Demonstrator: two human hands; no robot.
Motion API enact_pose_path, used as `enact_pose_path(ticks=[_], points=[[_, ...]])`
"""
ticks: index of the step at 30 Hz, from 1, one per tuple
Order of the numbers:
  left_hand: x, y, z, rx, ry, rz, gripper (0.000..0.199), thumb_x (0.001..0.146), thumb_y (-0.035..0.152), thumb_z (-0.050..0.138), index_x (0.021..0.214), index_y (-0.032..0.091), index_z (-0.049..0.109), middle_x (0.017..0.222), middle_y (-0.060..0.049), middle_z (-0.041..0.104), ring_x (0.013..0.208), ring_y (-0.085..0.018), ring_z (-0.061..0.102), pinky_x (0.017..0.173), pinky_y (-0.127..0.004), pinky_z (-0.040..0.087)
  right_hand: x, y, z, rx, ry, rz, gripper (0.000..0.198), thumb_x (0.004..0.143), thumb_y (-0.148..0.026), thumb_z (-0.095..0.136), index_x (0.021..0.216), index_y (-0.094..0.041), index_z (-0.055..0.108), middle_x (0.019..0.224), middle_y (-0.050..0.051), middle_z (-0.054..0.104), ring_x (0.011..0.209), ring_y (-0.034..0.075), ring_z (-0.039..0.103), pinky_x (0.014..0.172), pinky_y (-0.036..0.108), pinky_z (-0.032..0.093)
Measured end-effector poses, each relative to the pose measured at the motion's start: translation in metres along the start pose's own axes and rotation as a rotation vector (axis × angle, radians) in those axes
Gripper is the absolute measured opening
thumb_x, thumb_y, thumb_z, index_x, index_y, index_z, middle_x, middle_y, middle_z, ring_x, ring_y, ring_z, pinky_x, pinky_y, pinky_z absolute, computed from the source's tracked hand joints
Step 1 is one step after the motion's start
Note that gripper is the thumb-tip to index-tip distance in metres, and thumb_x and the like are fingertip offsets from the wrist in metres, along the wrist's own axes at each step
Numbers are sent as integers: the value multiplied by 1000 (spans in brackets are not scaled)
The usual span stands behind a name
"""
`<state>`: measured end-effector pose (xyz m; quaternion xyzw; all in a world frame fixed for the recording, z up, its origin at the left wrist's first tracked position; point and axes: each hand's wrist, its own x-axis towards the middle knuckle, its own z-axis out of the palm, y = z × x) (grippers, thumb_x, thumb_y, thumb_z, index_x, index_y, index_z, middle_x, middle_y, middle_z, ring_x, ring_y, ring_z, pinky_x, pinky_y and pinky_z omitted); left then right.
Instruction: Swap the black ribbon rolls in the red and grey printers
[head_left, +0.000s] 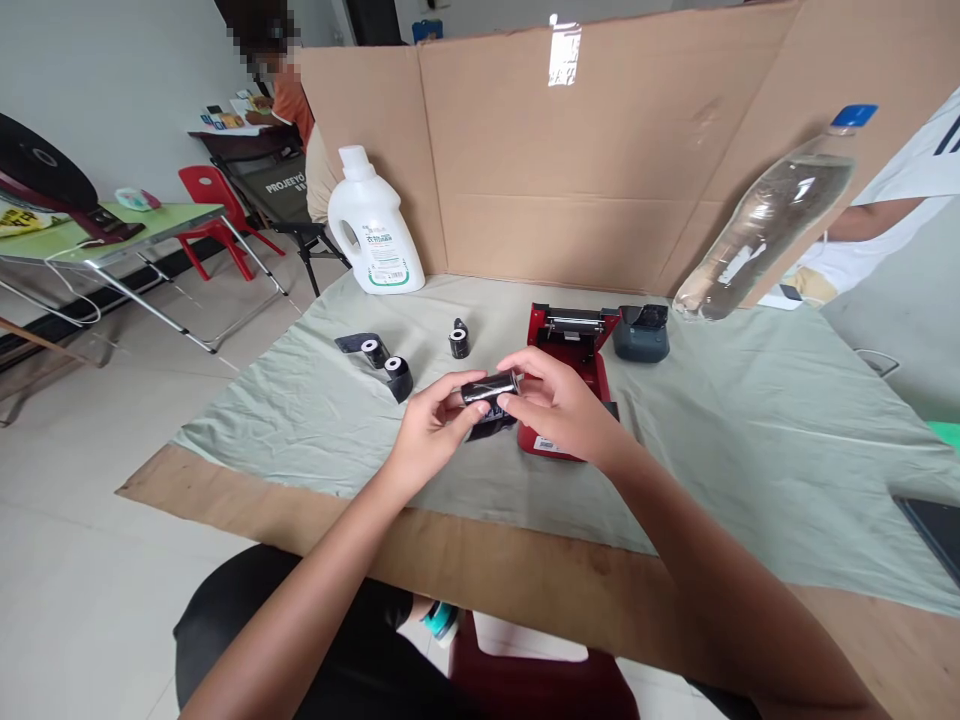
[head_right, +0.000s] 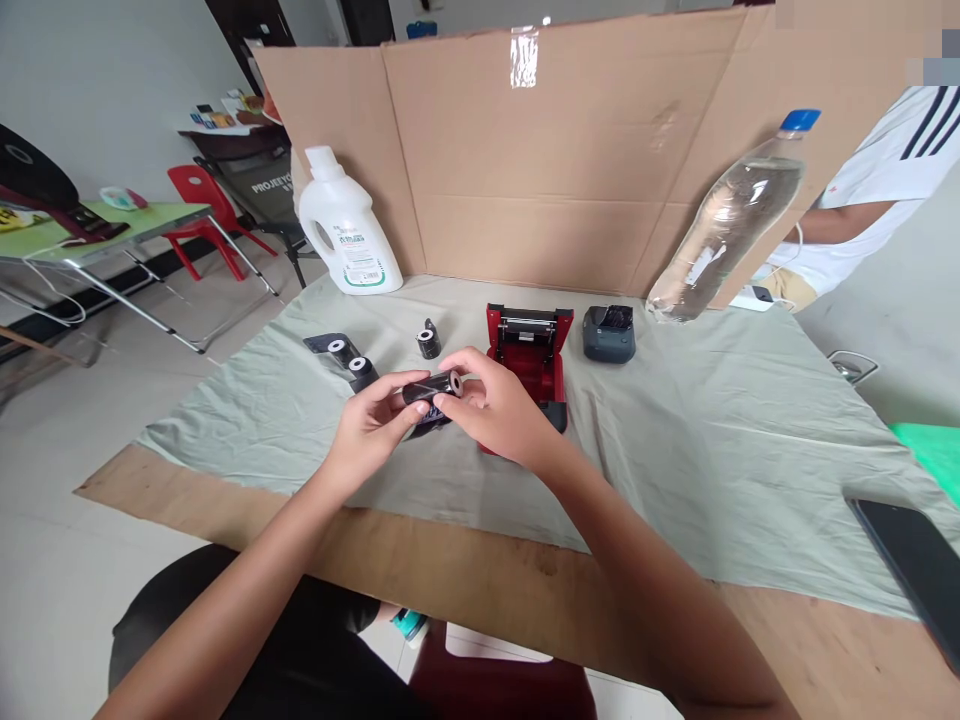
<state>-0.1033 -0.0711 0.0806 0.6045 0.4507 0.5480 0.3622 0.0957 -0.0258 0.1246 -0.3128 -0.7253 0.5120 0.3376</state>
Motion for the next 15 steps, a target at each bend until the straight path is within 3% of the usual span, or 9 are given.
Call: enact_pose_path(ticks=[3,6,10,15], points=[[-1,-5,0,-6,-39,-5,44,89,45,77,125,22,68,127,-10,73,112,-26,74,93,-38,63,1,2,0,10,2,4,20,90,-29,65,108,-23,61,105,3,66,81,16,64,75,33,51],[-1,-5,-4,90,-104,4,42,95,43,70,131,22,67,131,-11,72,108,-25,74,92,-37,63,2,3,-2,15,17,4,26,85,-22,66,110,-23,60,106,4,66,94,19,66,83,35,52],[3,4,-13,278,-189,229,39,94,32,72,132,24,68,129,-10,71,114,-23,70,101,-38,58,3,-1,-4,102,38,44,34,76,-17,68,108,-21,58,104,3,68,96,20,67,85,36,52],[5,18,-22,406,-344,388,74,91,21,73,158,34,44,156,-9,53,140,-28,54,116,-46,49,2,-7,-4,213,-61,144,39,75,-15,69,111,-22,58,105,3,72,95,18,68,83,32,53]])
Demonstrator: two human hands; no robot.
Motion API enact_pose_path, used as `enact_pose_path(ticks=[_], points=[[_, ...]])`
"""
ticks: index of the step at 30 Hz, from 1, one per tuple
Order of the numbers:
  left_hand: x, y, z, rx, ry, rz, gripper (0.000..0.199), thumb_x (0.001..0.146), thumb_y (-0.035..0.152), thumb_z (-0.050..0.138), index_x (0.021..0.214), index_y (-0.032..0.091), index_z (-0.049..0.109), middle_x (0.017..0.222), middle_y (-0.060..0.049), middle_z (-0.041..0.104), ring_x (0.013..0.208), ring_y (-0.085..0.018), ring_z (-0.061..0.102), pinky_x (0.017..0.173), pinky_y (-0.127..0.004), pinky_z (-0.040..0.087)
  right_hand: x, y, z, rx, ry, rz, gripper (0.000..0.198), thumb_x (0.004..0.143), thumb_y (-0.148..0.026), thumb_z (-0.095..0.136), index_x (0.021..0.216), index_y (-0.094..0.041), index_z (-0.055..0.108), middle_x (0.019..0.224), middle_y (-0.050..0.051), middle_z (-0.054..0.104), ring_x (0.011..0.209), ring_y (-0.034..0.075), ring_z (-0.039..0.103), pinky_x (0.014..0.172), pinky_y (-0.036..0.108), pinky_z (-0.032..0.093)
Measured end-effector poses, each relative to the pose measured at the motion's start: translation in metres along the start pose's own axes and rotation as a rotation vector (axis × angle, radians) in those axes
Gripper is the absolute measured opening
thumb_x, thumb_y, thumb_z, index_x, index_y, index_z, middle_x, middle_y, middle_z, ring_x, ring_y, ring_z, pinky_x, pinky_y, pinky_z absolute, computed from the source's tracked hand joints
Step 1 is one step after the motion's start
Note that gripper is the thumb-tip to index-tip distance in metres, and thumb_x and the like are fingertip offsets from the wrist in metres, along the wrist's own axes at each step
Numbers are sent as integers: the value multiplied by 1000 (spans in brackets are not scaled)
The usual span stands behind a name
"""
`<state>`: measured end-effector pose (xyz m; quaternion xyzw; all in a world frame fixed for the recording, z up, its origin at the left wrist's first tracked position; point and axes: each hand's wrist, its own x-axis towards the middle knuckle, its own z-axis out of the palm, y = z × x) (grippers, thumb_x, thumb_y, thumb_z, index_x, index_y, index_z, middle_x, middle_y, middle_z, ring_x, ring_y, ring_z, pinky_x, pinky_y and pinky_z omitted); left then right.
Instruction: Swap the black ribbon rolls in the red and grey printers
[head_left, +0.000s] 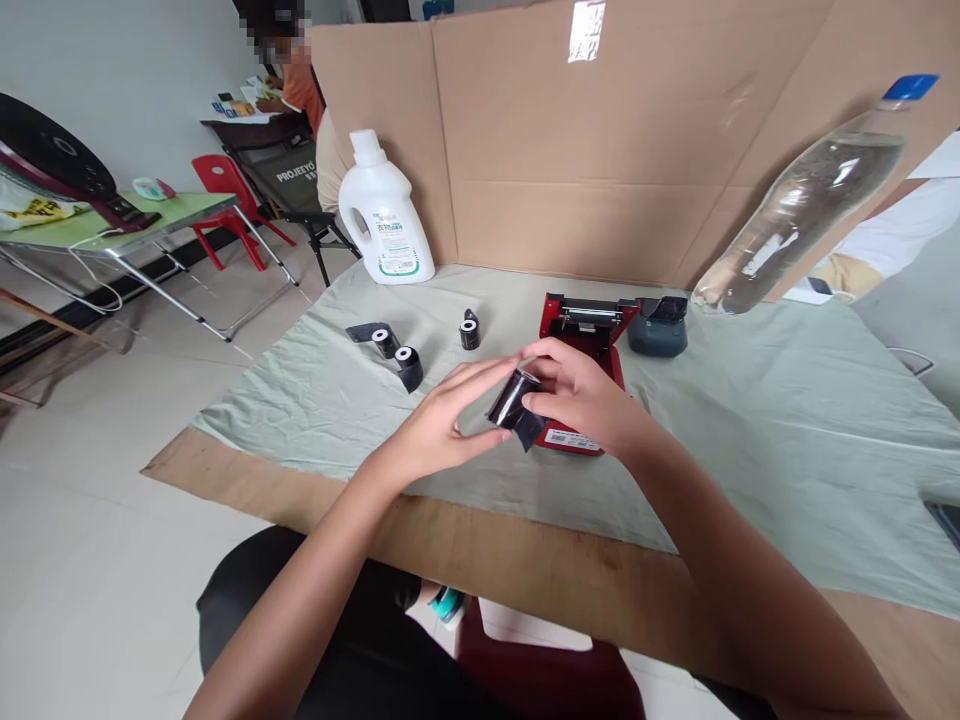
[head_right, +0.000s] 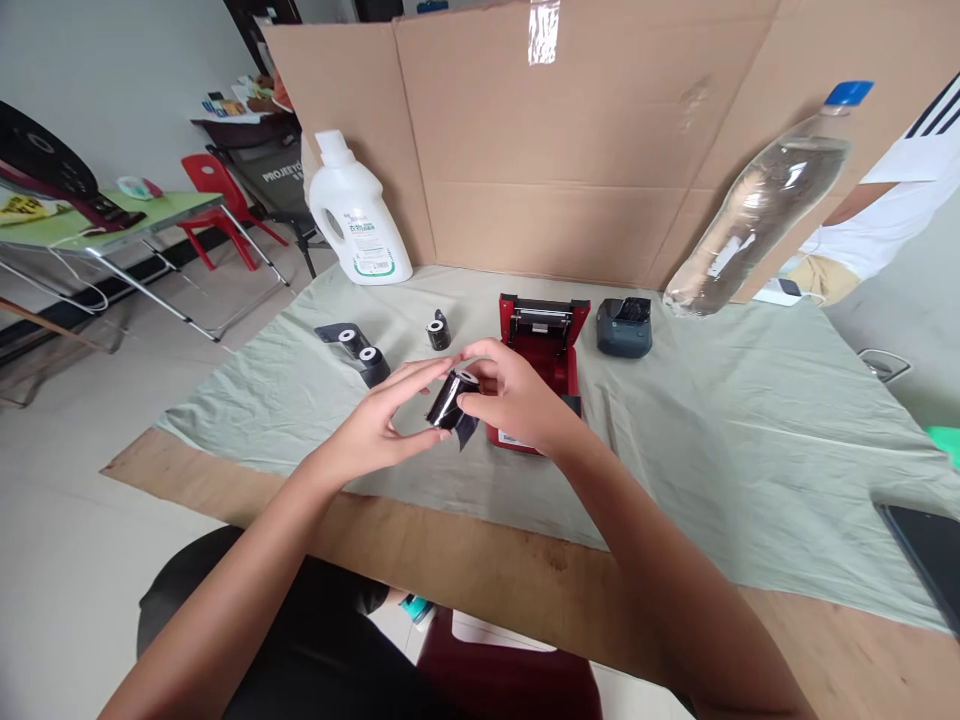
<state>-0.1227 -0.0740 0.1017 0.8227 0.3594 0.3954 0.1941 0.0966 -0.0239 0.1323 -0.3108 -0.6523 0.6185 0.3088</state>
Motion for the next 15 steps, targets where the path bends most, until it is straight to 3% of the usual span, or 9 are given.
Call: enact_pose_path(ticks=[2,4,9,15], points=[[-1,2,-2,56,-75,22,83,89,14,70,161,37,36,159,-6,51,143,-28,50,118,-48,46,-1,0,1,9,-39,63,40,74,-15,70,112,-22,59,105,3,73,92,18,68,77,30,53],[-2,3,-3,94,-95,37,84,88,9,68,160,38,38,152,-5,57,137,-27,54,113,-47,50,-1,1,1,-2,-40,110,44,74,-15,70,116,-22,60,106,4,73,90,17,67,74,28,52],[-2,0,-7,138,-10,63,76,83,9,74,151,31,51,138,-7,66,128,-28,59,109,-46,52,-3,3,-2,-157,-86,135,32,80,-17,64,111,-21,64,90,0,72,76,15,63,65,26,47],[-1,6,-10,94,-38,46,66,86,5,68,146,29,55,140,-8,64,129,-25,62,110,-41,53,-3,6,-2,-406,102,50,23,85,-17,59,108,-19,63,93,0,76,60,11,56,59,25,43]])
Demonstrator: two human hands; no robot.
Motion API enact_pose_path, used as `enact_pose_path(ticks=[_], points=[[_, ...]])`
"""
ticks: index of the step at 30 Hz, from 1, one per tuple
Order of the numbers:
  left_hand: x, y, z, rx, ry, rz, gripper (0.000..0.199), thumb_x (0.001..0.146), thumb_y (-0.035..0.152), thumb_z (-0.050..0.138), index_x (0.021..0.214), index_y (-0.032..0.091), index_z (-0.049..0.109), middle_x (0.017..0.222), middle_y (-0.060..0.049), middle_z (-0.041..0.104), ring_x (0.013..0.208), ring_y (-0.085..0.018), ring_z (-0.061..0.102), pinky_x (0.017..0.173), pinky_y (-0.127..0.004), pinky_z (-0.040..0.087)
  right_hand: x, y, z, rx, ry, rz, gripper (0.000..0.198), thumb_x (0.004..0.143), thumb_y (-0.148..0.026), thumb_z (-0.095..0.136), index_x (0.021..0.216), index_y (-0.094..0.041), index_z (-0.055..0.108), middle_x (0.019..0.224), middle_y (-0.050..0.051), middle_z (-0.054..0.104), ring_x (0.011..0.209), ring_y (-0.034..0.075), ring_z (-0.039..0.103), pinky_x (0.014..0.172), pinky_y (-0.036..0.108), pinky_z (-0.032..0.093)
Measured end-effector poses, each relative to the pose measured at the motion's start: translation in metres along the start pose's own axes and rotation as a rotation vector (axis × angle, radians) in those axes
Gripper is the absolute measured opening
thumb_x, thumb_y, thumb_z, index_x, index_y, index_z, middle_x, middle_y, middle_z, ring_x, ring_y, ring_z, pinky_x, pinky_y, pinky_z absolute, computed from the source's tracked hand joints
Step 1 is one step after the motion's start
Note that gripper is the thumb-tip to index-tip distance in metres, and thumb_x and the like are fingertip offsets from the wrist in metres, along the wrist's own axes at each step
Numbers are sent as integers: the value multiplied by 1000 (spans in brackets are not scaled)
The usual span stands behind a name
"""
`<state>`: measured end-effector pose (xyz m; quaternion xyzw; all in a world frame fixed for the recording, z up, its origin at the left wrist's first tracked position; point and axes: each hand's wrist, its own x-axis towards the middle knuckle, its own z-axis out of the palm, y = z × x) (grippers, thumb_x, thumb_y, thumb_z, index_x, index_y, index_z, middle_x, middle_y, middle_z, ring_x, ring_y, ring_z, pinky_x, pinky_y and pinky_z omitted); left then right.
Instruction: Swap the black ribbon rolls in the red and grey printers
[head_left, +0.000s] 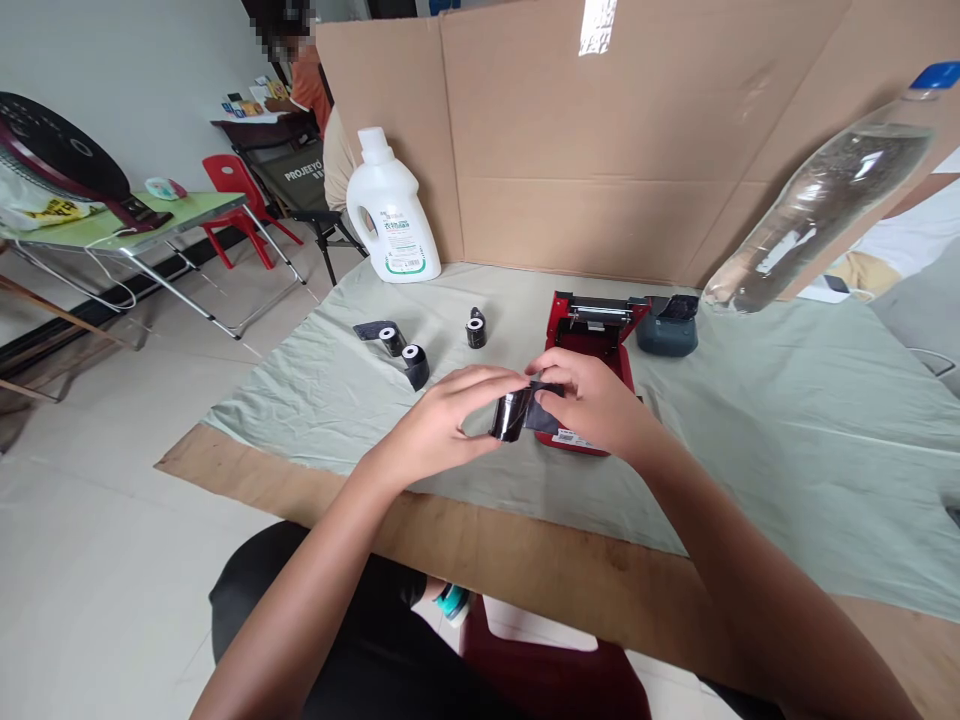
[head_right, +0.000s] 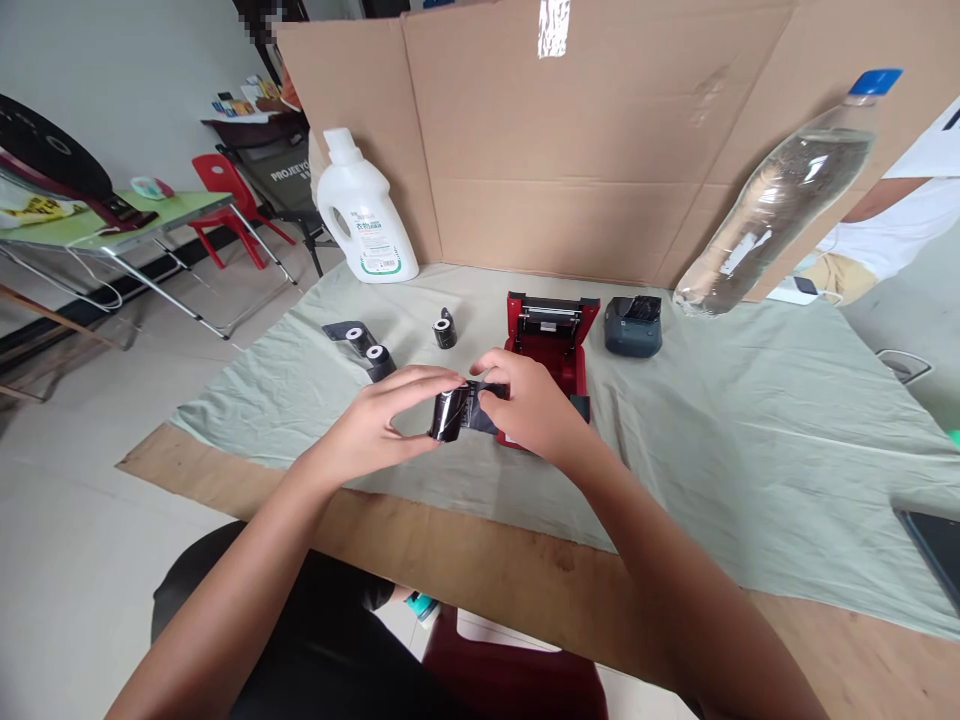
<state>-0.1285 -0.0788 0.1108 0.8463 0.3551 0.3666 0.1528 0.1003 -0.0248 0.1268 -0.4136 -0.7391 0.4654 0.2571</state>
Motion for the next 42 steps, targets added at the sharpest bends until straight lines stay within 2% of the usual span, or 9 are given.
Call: enact_pose_path(ticks=[9,14,19,23,27,30,36,40,42], points=[[1,8,0,38,4,-75,64,81,4,70,139,28,56,132,-6,66,121,-23,66,105,-38,55,0,1,7,-89,104,-53,19,85,-16,57,102,-21,62,85,-2,75,62,13,59,60,26,44],[1,11,-2,210,-69,-91,61,84,8,71,140,26,53,132,-8,65,121,-27,62,104,-45,55,-8,-9,13,-78,169,-116,16,87,-20,60,103,-22,61,80,-2,72,62,12,57,61,26,45],[-2,8,4,358,-25,-28,59,88,11,70,142,22,50,130,-11,66,118,-29,62,101,-45,53,-16,-13,36,-194,289,-238,25,86,-19,61,111,-21,59,79,-1,68,66,15,63,62,27,49],[-2,9,13,532,50,51,51,91,9,60,140,18,51,121,-11,69,106,-27,64,89,-41,53,-21,-7,57,-379,409,-334,41,88,-18,60,129,-16,54,101,11,73,90,25,72,75,37,58],[-2,14,25,669,153,89,52,92,6,52,143,16,50,109,-11,71,95,-27,63,77,-38,50,-21,0,67,-389,442,-341,61,88,-14,56,147,-16,42,131,19,67,111,32,71,87,45,61],[-2,14,31,633,184,79,56,95,11,52,150,20,46,120,-13,70,105,-29,65,82,-41,52,-19,1,65,-300,388,-266,72,89,-17,56,157,-19,32,129,18,68,106,32,73,85,46,61],[-5,5,31,427,225,54,66,100,19,58,160,25,32,148,-15,59,137,-29,58,113,-47,52,-17,3,63,-13,374,-246,69,96,-23,55,160,-20,29,112,10,73,99,23,72,92,42,60],[-7,-1,28,259,228,-12,75,97,23,65,163,28,30,161,-15,47,149,-30,48,120,-49,49,-17,6,68,87,390,-268,66,98,-25,54,159,-18,32,123,13,72,113,24,71,101,43,58],[-9,-2,27,145,213,-73,80,95,27,70,164,29,30,164,-14,44,148,-30,50,118,-48,51,-16,8,70,103,411,-273,62,98,-25,55,157,-19,37,130,14,71,123,25,69,105,44,56]])
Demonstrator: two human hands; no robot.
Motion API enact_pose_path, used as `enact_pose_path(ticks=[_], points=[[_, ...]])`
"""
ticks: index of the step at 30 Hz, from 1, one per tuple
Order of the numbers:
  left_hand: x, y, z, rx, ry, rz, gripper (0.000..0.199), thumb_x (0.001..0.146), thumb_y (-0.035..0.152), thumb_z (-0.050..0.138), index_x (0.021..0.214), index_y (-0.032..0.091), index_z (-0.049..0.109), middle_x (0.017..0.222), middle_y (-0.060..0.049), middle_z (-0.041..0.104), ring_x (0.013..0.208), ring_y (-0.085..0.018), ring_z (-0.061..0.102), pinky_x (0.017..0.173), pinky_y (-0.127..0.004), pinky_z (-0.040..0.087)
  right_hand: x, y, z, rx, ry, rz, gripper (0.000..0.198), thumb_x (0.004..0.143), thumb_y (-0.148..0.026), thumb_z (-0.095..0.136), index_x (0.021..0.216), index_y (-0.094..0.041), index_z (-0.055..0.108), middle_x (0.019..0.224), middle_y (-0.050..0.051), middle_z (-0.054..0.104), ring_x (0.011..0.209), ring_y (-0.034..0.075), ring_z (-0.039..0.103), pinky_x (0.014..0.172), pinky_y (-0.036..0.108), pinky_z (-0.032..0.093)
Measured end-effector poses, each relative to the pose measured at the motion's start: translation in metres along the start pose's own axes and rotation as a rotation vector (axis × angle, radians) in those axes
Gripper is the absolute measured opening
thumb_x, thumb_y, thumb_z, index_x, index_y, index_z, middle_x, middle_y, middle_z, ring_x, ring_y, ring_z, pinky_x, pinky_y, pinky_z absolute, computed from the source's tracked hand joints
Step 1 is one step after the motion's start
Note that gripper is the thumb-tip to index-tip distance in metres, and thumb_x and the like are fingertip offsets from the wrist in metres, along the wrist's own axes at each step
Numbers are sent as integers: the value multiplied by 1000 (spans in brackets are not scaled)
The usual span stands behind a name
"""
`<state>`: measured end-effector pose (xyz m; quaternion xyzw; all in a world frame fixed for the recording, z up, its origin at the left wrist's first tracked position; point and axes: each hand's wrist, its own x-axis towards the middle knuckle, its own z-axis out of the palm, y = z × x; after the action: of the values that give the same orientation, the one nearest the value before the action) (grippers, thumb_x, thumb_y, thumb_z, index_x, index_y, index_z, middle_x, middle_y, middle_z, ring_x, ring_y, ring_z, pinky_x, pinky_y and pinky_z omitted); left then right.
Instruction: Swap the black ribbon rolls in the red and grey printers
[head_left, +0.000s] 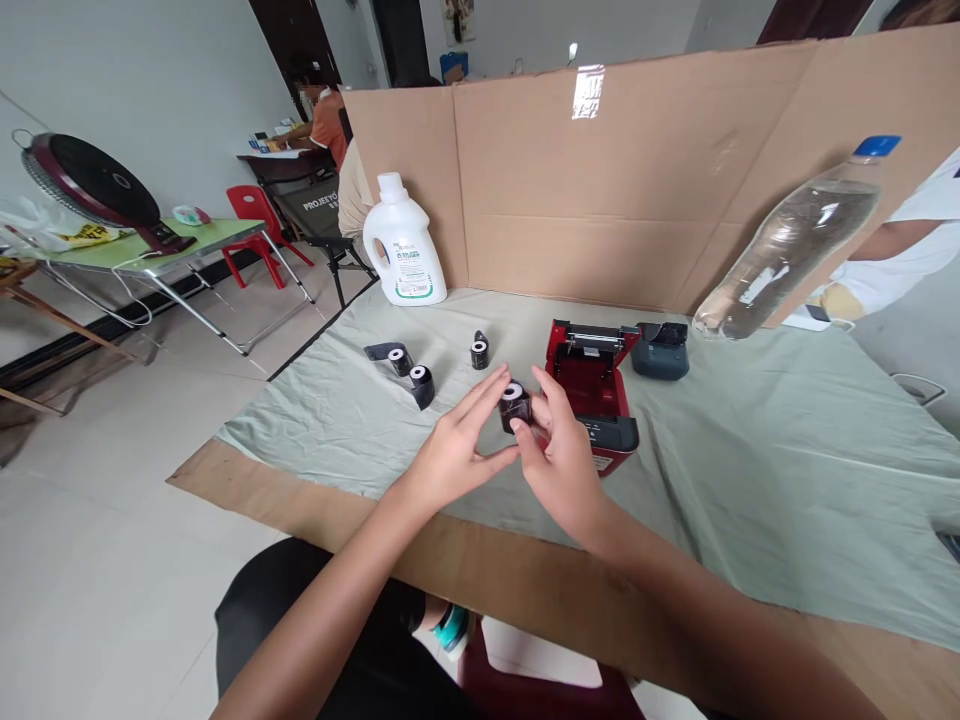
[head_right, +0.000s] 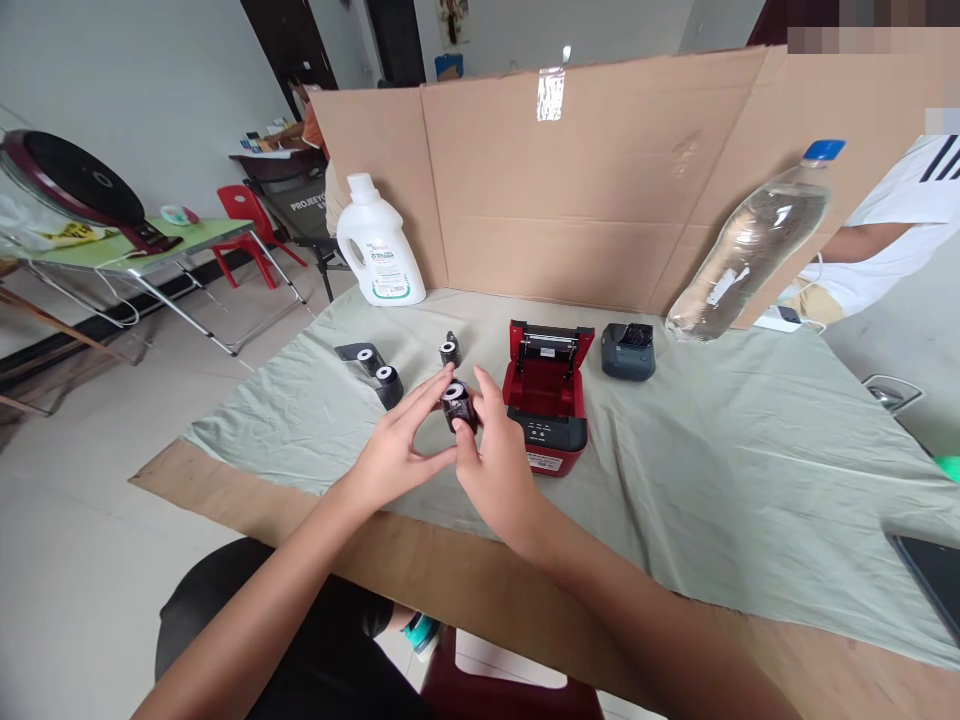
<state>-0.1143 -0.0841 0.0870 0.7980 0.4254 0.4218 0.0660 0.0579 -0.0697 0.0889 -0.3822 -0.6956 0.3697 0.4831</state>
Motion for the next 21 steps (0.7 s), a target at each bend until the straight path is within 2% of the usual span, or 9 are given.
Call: enact_pose_path(ticks=[4,7,11,15,18,21], points=[[-5,-3,0,-127,20,-118,77,96,30,70,163,30,32,156,-12,55,132,-27,66,111,-42,58,2,4,4,44,34,53,48,96,-27,59,143,-21,58,131,12,73,121,26,71,101,41,60],[-8,-6,3,-216,36,-170,77,96,29,70,163,30,33,155,-11,56,132,-26,66,112,-41,57,3,6,6,150,19,76,40,94,-28,63,133,-22,68,129,9,75,117,24,74,97,37,63],[-8,-9,4,-345,46,-284,75,93,36,73,160,30,40,151,-10,60,126,-28,70,111,-46,58,4,7,8,245,10,85,35,94,-31,67,127,-21,74,129,7,75,115,25,74,102,40,61],[-6,-10,3,-383,81,-373,56,88,38,77,140,25,62,137,-10,71,119,-27,73,108,-44,61,-3,15,17,259,29,78,36,97,-34,64,129,-21,73,133,9,74,121,27,72,108,44,59],[-3,-21,-2,-336,120,-394,45,84,36,78,126,22,68,122,-8,76,109,-23,75,103,-40,62,-21,32,36,233,39,62,46,100,-36,58,144,-22,63,144,11,66,133,27,65,114,44,55],[5,-49,-15,-222,197,-475,39,79,31,76,116,19,68,110,-6,76,100,-20,74,95,-35,62,-43,52,56,132,-117,93,56,100,-35,56,154,-23,51,149,13,62,134,28,64,112,48,56]])
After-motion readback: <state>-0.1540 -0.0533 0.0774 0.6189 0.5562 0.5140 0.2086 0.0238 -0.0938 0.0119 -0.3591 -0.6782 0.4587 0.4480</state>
